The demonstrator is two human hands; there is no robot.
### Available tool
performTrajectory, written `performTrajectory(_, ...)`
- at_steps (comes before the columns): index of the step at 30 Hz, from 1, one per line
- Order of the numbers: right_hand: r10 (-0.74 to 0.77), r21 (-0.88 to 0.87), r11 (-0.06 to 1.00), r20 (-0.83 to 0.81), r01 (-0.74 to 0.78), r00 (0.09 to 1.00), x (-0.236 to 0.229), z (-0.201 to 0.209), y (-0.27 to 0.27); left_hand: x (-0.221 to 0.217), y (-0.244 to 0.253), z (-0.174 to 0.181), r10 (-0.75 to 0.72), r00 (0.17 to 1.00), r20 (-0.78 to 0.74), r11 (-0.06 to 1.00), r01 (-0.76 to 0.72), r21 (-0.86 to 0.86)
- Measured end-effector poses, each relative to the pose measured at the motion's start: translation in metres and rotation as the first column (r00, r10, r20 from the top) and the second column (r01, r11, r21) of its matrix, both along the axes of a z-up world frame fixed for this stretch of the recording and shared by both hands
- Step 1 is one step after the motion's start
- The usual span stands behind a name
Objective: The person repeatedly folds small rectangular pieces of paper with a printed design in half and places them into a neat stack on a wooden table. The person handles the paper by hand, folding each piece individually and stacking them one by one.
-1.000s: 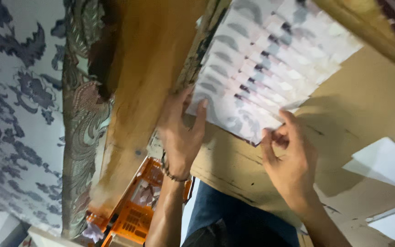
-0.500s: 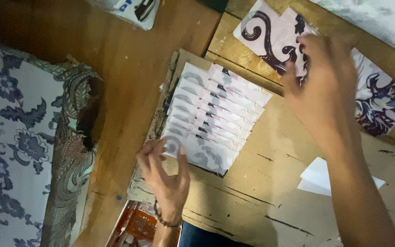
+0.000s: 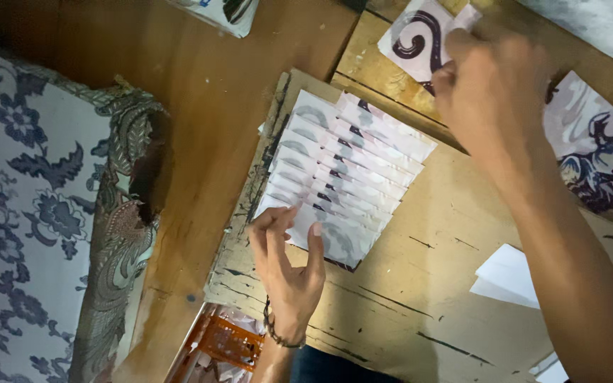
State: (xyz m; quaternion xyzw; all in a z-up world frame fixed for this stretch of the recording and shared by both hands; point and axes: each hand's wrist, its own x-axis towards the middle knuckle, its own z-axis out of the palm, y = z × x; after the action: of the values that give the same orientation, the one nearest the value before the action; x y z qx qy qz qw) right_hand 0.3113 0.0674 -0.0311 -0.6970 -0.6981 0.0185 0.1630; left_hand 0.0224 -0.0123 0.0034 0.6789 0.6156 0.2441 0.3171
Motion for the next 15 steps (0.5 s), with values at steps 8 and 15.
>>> performTrajectory(8,-0.035,0.000,0.999,-0.388,0.038,0.921,0.048,-0.034,-0.037,0.008,0.008,-0.006,-0.039,0.994,0.103,0.999,0.042,-0.032)
performTrajectory(15,-0.168,-0.176,0.977,-0.281,0.122,0.945,0.023,0.036,-0.131,0.040,0.016,0.006,-0.104,0.856,0.506,0.930,0.264,-0.257)
